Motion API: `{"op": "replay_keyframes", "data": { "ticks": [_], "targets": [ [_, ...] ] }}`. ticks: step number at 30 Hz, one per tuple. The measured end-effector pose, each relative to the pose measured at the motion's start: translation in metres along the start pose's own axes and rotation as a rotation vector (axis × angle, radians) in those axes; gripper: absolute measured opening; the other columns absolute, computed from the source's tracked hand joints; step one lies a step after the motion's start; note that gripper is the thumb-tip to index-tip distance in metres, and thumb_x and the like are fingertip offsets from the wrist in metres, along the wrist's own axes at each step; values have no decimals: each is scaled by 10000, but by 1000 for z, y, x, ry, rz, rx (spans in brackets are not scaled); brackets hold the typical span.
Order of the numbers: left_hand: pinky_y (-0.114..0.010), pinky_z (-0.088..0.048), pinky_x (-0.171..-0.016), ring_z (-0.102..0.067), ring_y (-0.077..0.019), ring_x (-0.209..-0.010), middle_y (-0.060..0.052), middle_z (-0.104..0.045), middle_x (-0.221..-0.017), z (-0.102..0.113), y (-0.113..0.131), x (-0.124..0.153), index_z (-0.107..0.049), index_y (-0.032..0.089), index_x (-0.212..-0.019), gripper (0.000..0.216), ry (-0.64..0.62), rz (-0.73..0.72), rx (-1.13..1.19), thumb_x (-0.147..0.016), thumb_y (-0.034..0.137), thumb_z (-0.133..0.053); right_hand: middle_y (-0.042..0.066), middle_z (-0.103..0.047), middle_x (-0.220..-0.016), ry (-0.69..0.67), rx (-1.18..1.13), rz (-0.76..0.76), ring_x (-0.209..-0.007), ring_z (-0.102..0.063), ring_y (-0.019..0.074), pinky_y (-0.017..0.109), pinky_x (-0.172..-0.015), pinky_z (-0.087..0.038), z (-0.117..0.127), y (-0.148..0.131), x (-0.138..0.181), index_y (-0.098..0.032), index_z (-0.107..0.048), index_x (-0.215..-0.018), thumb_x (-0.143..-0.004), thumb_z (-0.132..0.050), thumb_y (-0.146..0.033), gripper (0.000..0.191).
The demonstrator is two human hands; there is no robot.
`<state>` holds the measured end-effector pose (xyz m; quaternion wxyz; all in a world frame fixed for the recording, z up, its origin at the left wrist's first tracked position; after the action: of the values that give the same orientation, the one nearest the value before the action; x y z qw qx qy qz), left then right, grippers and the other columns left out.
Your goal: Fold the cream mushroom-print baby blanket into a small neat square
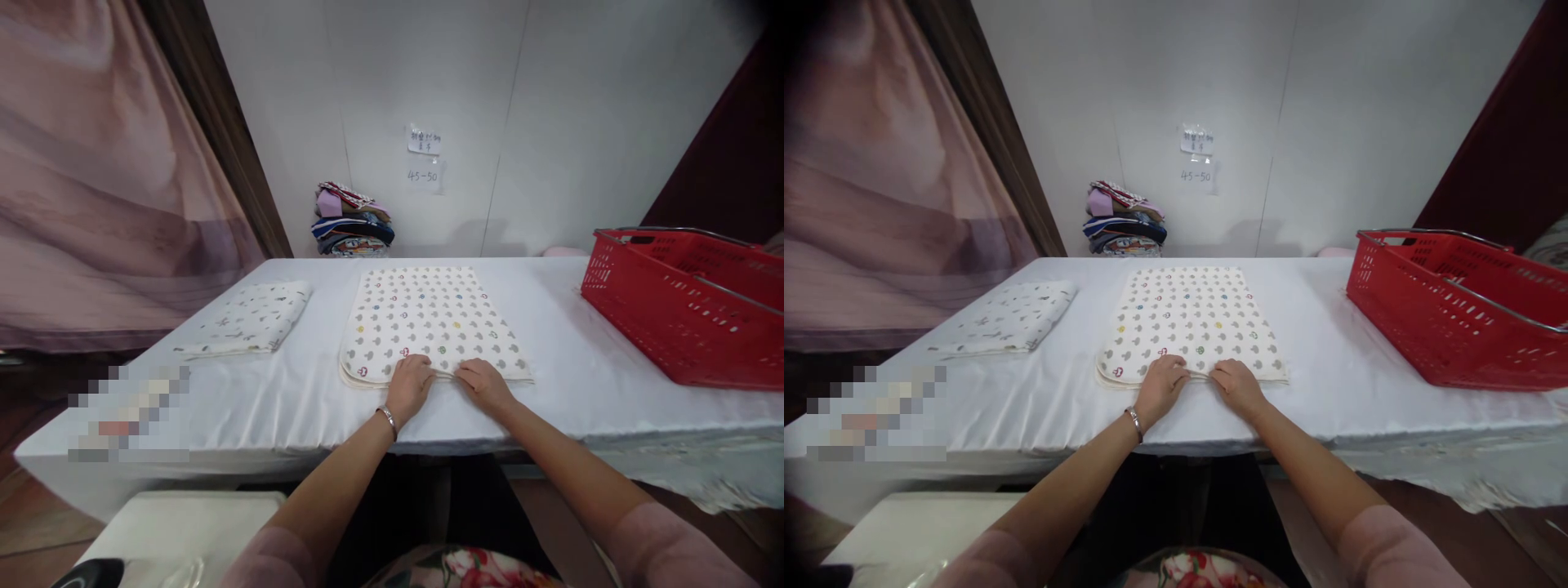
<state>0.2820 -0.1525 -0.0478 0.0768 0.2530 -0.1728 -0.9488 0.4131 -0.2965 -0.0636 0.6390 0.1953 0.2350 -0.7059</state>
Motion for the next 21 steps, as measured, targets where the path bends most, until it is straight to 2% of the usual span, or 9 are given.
{"op": "replay_keyframes", "data": {
  "ticks": [3, 8, 14, 17, 21],
  "targets": [
    [-341, -361, -851, -483, -178, -994, -40, -580, -1026, 0, 1, 3, -632, 205, -839, 152, -3, -49, -61, -867, 210, -482, 86, -609, -912, -58, -13, 16, -863, -515, 190, 309, -739, -387, 3, -4, -1, -175, -633, -953, -882, -441, -184, 206],
    [-335, -361, -808, -514, -169, -879, -34, -600, -869, -6, 2, 0, -581, 179, -829, 174, -27, -111, -181, -897, 212, -425, 87, -598, -901, -130, 20, 19, -855, -508, 190, 309, -726, -370, 2, -6, -4, -172, -616, -971, -893, -439, -237, 204],
    [-335, -352, -757, -530, -165, -746, -26, -588, -741, -15, -2, -3, -541, 165, -783, 197, -38, -77, -274, -907, 193, -390, 107, -602, -982, -90, 67, 26, -897, -514, 214, 332, -730, -386, -6, -5, -6, -175, -542, -1138, -883, -438, -200, 277],
    [-334, -348, -757, -535, -165, -743, -28, -592, -742, -16, -3, -3, -541, 164, -784, 199, -34, -86, -294, -904, 170, -382, 88, -614, -952, -84, 76, 5, -864, -524, 204, 323, -726, -381, -8, -6, -9, -177, -565, -1061, -878, -433, -161, 226],
    [-335, -346, -749, -543, -168, -738, -31, -598, -736, -18, -4, -3, -547, 163, -776, 201, -43, -82, -315, -901, 169, -389, 61, -618, -843, -145, 117, -7, -787, -528, 190, 312, -700, -366, -12, -9, -13, -170, -587, -945, -876, -414, -131, 190]
  ]
}}
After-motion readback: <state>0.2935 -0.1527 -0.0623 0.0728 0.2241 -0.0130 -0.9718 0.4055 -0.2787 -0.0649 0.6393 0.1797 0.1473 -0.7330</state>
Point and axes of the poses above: each hand's wrist, its own x-axis away from the middle knuckle, its own z-axis out of the back of the hand, y = z × x, the point moved 2 cm from there along -x, towards the middle knuckle
